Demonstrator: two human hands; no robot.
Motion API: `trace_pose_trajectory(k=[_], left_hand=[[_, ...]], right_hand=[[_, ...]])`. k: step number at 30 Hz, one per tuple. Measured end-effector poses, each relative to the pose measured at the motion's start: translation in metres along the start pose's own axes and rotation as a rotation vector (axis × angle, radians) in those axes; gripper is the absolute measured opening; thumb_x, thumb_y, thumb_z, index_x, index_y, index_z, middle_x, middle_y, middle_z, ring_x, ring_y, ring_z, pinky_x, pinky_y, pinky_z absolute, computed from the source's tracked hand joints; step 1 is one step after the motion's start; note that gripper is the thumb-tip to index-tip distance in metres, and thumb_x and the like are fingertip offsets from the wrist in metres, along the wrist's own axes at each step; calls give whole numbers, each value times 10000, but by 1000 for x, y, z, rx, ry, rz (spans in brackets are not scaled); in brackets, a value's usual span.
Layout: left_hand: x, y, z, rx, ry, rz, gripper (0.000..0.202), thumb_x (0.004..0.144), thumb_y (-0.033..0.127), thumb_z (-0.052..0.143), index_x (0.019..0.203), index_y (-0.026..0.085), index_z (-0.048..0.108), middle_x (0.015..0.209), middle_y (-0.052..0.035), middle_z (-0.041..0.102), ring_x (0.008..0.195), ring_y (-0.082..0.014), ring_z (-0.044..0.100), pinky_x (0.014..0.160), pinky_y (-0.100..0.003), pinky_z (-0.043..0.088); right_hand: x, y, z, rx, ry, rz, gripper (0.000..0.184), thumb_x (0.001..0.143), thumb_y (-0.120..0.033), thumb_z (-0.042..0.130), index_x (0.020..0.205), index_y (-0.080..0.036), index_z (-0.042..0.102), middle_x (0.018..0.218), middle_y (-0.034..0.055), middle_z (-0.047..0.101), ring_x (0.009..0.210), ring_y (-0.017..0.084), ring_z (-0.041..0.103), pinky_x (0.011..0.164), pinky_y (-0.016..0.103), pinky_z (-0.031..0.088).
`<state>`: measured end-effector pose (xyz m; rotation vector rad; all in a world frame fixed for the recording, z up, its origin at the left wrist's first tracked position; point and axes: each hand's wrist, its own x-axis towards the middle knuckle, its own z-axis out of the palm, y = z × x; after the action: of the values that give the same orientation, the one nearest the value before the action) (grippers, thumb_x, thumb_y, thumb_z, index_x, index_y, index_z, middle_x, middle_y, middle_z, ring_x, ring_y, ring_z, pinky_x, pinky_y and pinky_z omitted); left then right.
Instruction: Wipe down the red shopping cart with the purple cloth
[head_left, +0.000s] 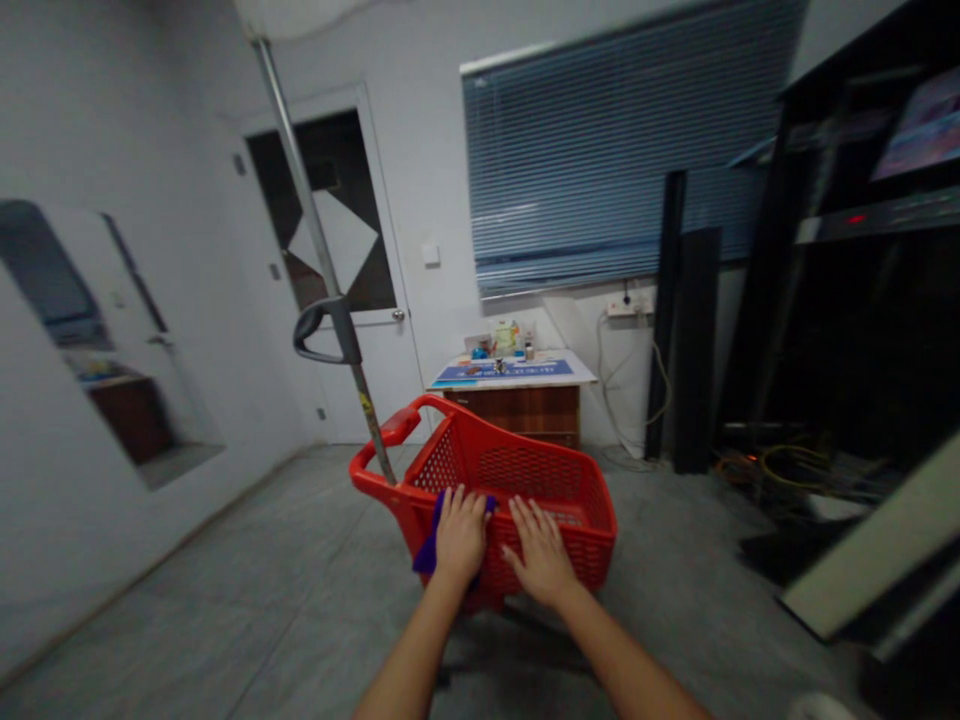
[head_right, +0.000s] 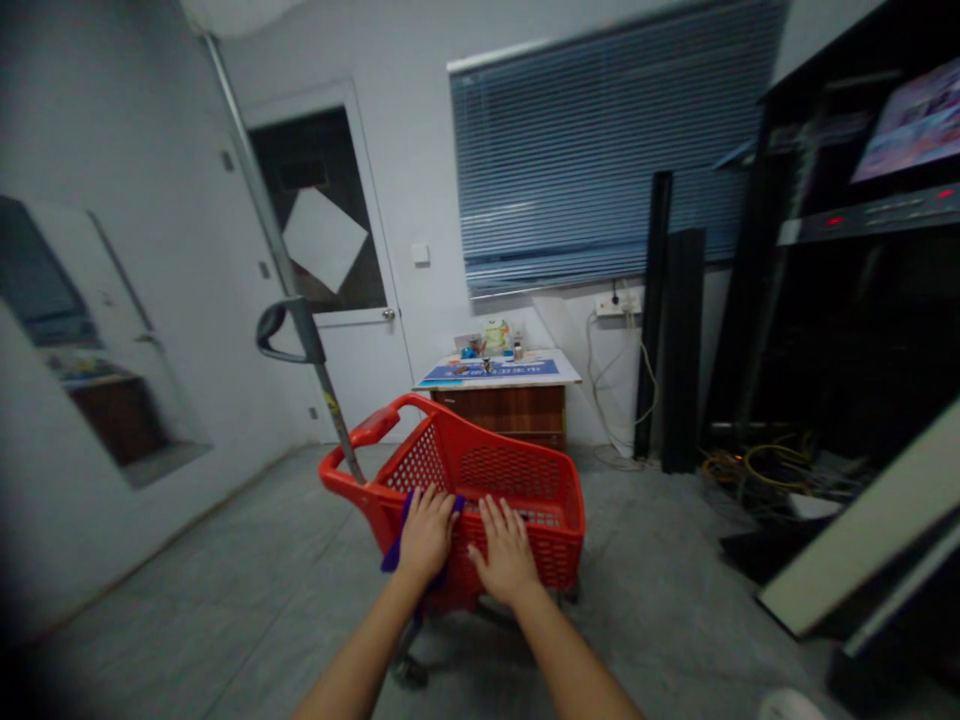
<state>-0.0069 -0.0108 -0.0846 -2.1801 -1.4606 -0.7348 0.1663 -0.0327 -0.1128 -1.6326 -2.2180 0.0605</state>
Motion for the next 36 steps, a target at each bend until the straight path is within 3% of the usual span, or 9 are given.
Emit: trace_pose_trajectory(k=[7, 11, 14, 18, 22, 26, 33, 36], left_hand=[[1, 9, 8, -61, -55, 62, 300, 949, 253, 436, 1206, 236, 589, 1223, -59, 654, 1265, -262, 491, 1112, -528, 313], [0, 11, 8, -66, -22, -2, 281, 944, 251, 457, 1186, 219, 595, 1214, -58, 655, 1274, -269, 481, 1122, -521, 301], [-2, 25, 11, -71, -1, -72, 271, 947, 237, 444, 1162, 211, 606, 1187, -63, 663, 1268, -281, 483, 1118, -537, 296], [-3, 40, 15, -79, -25, -46, 289, 953, 235, 429, 1189, 222, 595, 1221, -58, 649, 1282, -270, 470, 1118, -527, 301], [-3, 25, 11, -57, -61, 2, 288, 954, 254, 440, 1201, 235, 586, 1224, -49, 647, 1273, -248, 480, 1132, -499, 284], [-3, 7, 3, -15, -44, -85, 270, 952, 256, 442, 1166, 219, 602, 1193, -61, 655, 1286, -266, 463, 1136, -509, 263], [-1, 32, 10, -74, -102, -46, 280, 955, 246, 435, 1179, 194, 595, 1192, -59, 659, 1272, -257, 479, 1141, -487, 273], [0, 25, 10, -83, -127, -19, 259, 951, 254, 451, 1161, 213, 596, 1174, -50, 666, 1250, -242, 498, 1147, -486, 259]], right_hand=[[-8, 20, -7, 2, -30, -20, 633, 944, -464, 313, 1512, -213, 190, 1570, -1, 188, 1445, 205, 141, 1168, 400, 127], [-18, 32, -7, -47, 0, 44, 606, 934, -464, 337, 1502, -292, 215, 1562, -28, 212, 1439, 237, 164, 1159, 479, 101], [-19, 30, -4, -57, -11, 56, 632, 922, -475, 357, 1505, -296, 195, 1562, -22, 213, 1434, 247, 184, 1144, 494, 137], [-18, 25, -2, -65, -10, 48, 637, 921, -481, 352, 1507, -293, 187, 1563, -9, 211, 1425, 259, 209, 1118, 494, 193], [-19, 26, 1, -74, 37, 29, 624, 929, -480, 337, 1506, -293, 192, 1559, 4, 232, 1413, 258, 238, 1105, 484, 208], [-19, 24, 5, -95, 59, 29, 630, 924, -478, 348, 1504, -278, 206, 1551, 12, 266, 1403, 249, 259, 1098, 468, 220], [-17, 22, 8, -102, 62, 42, 627, 921, -495, 349, 1498, -283, 228, 1541, 6, 284, 1389, 258, 288, 1100, 478, 217], [-17, 24, 6, -96, 51, 47, 623, 921, -497, 353, 1495, -284, 239, 1536, -2, 296, 1387, 249, 294, 1102, 465, 226]])
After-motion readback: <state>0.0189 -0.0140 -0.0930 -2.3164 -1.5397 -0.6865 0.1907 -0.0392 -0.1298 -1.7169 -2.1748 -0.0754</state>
